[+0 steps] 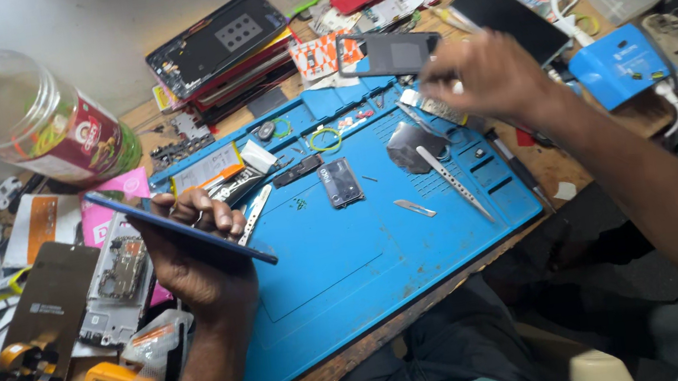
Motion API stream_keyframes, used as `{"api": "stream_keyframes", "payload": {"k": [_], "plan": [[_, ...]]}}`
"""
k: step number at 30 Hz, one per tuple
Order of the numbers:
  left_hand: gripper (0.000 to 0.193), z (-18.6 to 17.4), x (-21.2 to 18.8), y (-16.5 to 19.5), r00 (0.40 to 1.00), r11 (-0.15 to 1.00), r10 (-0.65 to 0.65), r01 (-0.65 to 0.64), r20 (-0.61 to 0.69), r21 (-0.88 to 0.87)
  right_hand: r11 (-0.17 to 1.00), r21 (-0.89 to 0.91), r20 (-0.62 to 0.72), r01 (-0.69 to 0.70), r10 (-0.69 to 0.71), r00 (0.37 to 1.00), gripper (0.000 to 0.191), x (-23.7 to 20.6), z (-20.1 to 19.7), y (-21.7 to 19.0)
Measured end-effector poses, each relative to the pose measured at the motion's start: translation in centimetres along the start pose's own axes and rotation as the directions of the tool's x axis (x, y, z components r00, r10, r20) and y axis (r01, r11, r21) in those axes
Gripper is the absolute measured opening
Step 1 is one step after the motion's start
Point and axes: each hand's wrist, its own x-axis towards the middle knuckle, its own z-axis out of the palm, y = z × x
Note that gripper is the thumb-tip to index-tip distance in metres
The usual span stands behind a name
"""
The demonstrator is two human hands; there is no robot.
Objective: The person uses a precision screwdriver to remove and reinsert screws on a disassembled smartphone placed on a blue mat. They repeatedly adjust the phone's position and handle small internal components while working at a cluttered electronics repair bench.
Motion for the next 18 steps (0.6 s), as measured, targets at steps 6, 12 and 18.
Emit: {"api": "stream_keyframes", "payload": {"k": [6,12,18], "plan": [[0.041,0.1,-0.4,-0.7,0.999,1.000,-0.010,0.010,0.039,0.013,0.993,-0.077,0.185,-0.092,0.105,0.977,0.081,-2.7,-0.4,-5.8],[0.040,0.2,-0.4,-0.4,0.999,1.000,-0.025,0.026,0.023,-0.012,0.968,0.003,0.292,-0.252,0.240,0.926,0.064,-3.0,-0.2,-6.1],[0.033,0.6,-0.3,-1.0,0.999,0.999,0.000,0.001,-0.047,0.035,0.979,0.109,0.176,-0.173,0.152,0.973,0.048,-4.5,1.6,-3.3]]}}
